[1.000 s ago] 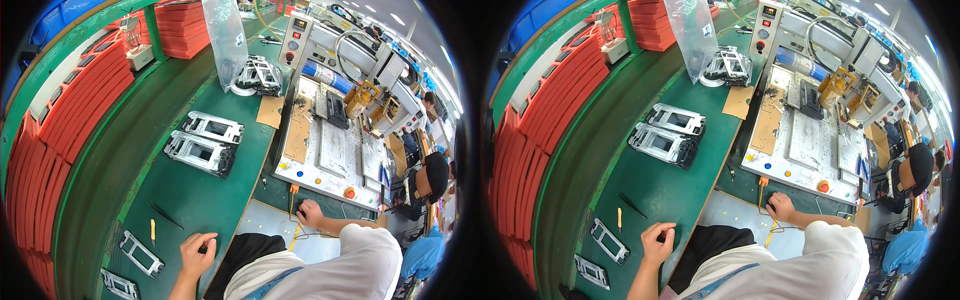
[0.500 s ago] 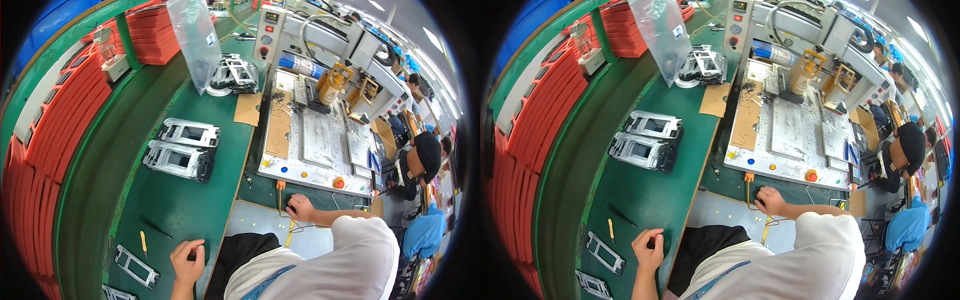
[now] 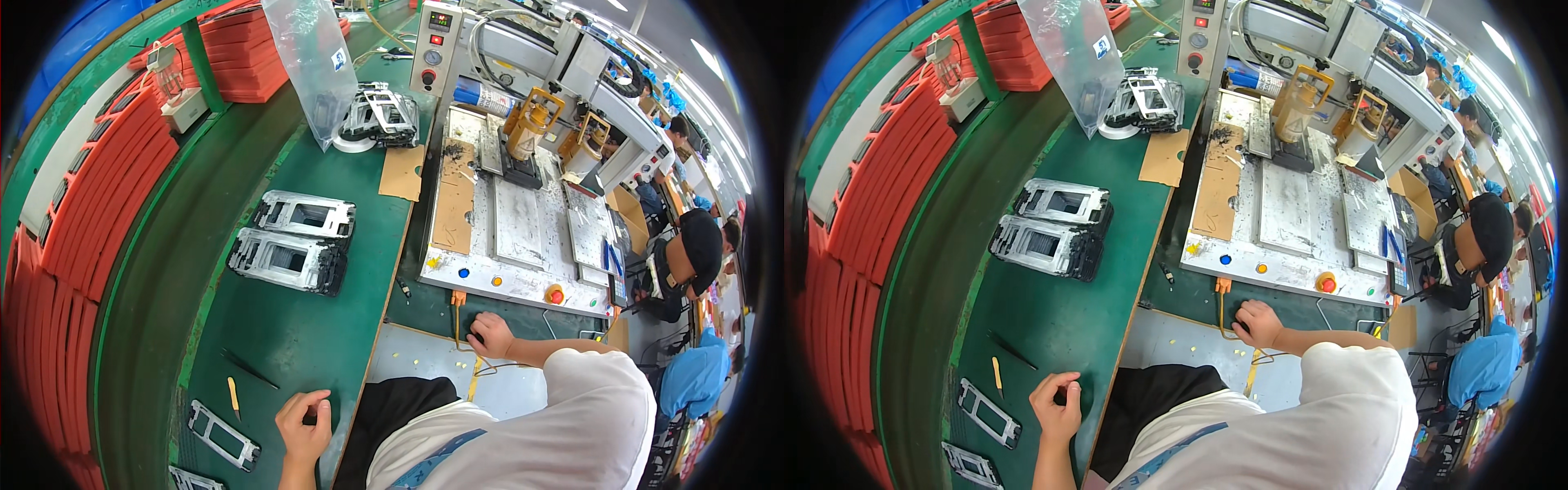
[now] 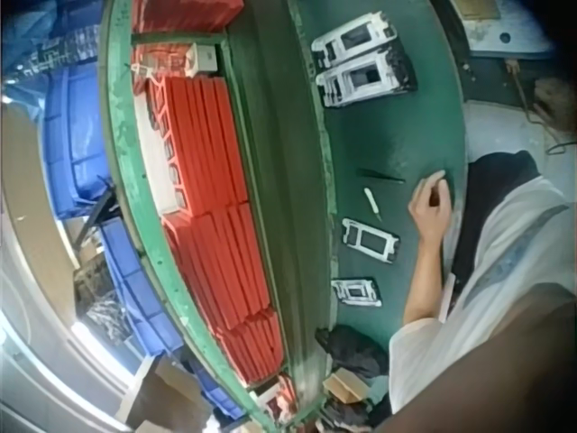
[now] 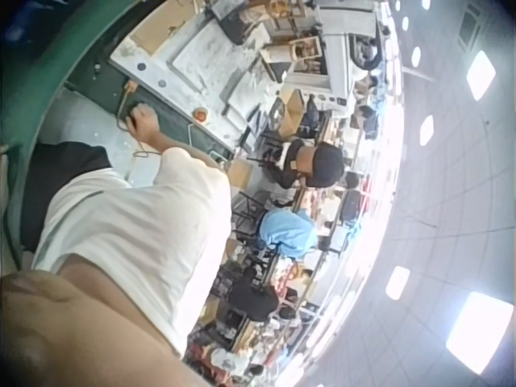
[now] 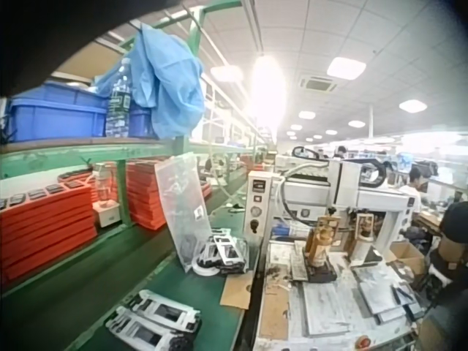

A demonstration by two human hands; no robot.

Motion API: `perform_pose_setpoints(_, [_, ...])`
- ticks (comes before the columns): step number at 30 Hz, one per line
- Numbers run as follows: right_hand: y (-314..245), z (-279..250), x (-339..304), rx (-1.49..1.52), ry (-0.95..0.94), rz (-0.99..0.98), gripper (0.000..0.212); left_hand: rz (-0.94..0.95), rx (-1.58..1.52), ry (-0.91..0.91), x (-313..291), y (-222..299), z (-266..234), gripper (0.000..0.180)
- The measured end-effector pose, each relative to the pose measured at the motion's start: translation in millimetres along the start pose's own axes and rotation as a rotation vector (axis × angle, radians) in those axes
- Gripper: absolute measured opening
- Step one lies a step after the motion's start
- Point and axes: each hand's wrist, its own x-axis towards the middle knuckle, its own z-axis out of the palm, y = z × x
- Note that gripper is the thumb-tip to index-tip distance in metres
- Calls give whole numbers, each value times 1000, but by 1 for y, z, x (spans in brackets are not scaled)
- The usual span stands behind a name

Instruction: The recorder is assembling metal frames by placing them into an automated press machine on a factory line.

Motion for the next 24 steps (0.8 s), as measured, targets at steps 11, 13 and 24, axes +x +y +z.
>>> perform_pose_setpoints(11, [-2,-1,-1,-7,5,10,18,2,-2,-7,0,-1,-1,11])
perform_pose_setpoints(13, [-1,0,-2,-4,9,12,18,1,-8,-4,-1,-1,0,11])
perform_pose_setpoints(24, [15,20,-6,-37,-11,26,18,31,-62,19,4,-6,0,14])
